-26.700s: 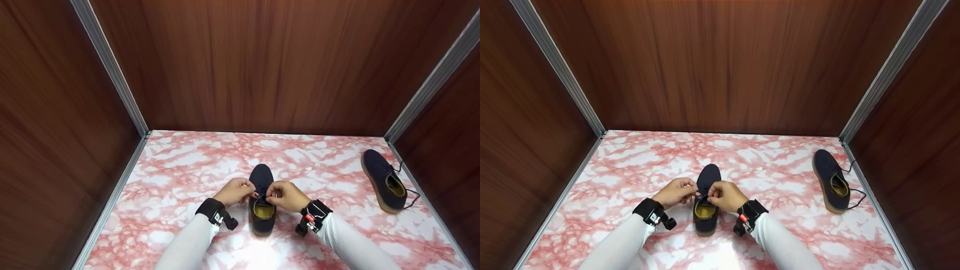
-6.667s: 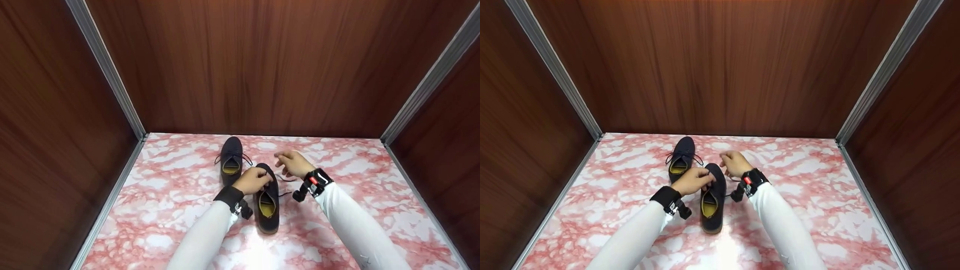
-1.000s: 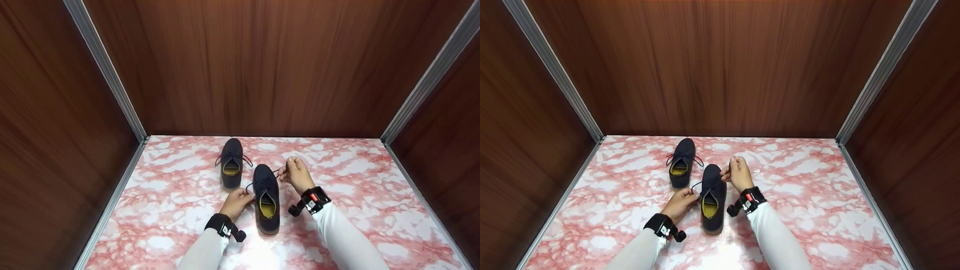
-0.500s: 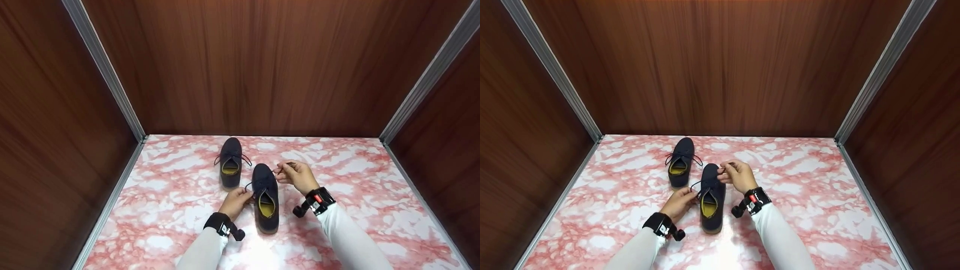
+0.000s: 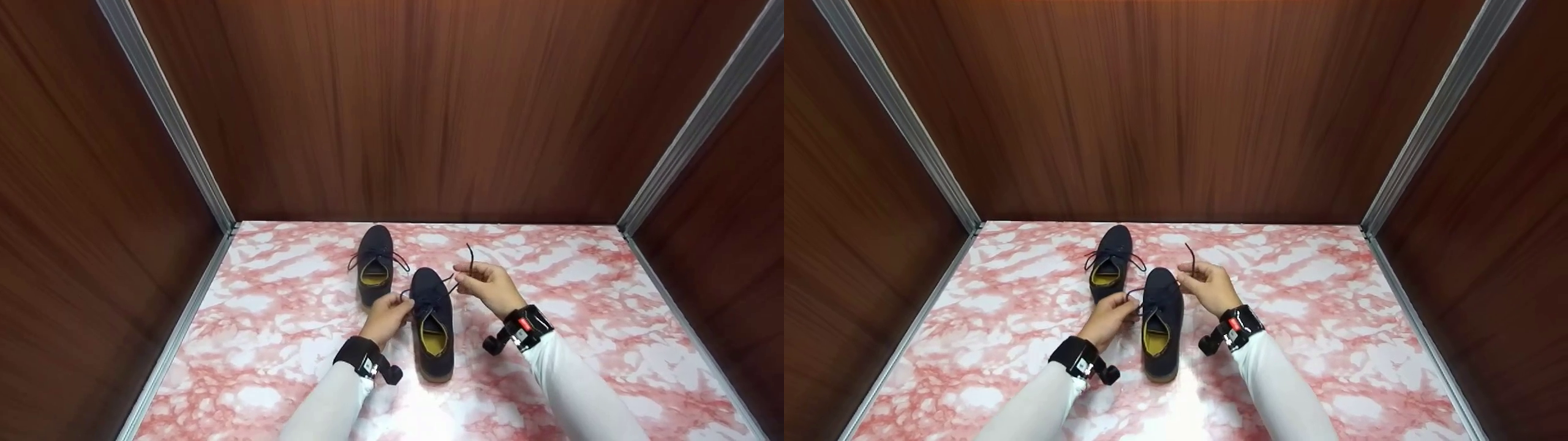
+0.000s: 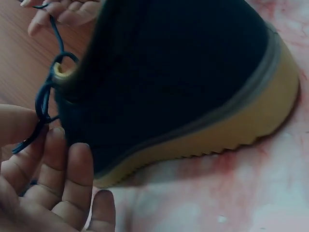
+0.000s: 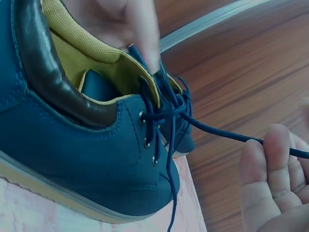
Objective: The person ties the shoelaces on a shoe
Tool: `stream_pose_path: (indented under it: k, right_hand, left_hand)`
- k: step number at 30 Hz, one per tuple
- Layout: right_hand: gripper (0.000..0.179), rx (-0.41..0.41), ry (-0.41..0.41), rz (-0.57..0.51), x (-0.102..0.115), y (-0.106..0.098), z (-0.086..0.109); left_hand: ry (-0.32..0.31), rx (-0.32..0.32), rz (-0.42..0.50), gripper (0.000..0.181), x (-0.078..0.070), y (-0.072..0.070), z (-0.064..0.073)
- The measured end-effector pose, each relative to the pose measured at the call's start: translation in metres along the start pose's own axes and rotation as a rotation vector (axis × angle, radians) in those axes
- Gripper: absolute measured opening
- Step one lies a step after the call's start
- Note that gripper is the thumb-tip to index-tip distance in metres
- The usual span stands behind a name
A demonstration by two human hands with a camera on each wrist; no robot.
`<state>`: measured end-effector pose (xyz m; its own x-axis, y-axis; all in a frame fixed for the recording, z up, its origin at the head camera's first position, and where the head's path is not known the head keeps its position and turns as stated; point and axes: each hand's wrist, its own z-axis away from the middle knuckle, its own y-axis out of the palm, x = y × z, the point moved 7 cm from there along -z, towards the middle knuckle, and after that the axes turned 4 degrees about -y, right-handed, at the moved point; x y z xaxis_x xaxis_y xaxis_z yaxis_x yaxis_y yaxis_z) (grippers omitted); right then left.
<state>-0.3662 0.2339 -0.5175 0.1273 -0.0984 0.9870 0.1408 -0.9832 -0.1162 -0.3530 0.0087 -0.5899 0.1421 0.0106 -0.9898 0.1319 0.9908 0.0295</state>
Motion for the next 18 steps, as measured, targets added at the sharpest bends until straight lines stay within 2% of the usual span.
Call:
stream_pose_path:
  k: [4,10,15,18]
  right_hand:
    - [0.039,0.002,-0.031,-0.012,0.002,-0.002,0.002]
    - [0.033,-0.020,-0.003,-0.111,-0.003,-0.001,0.002]
    - [0.032,-0.003,0.077,-0.161,-0.008,0.002,0.002]
    - [0.034,0.006,0.087,-0.179,-0.009,0.003,0.002]
  left_hand:
    - [0.045,-0.011,0.013,0.014,-0.020,-0.003,-0.004]
    - [0.082,0.034,0.032,0.016,-0.046,-0.002,-0.006]
    - [0.083,0.111,0.166,0.015,-0.061,0.002,-0.006]
    - [0.071,0.146,0.268,0.015,-0.067,0.005,-0.006]
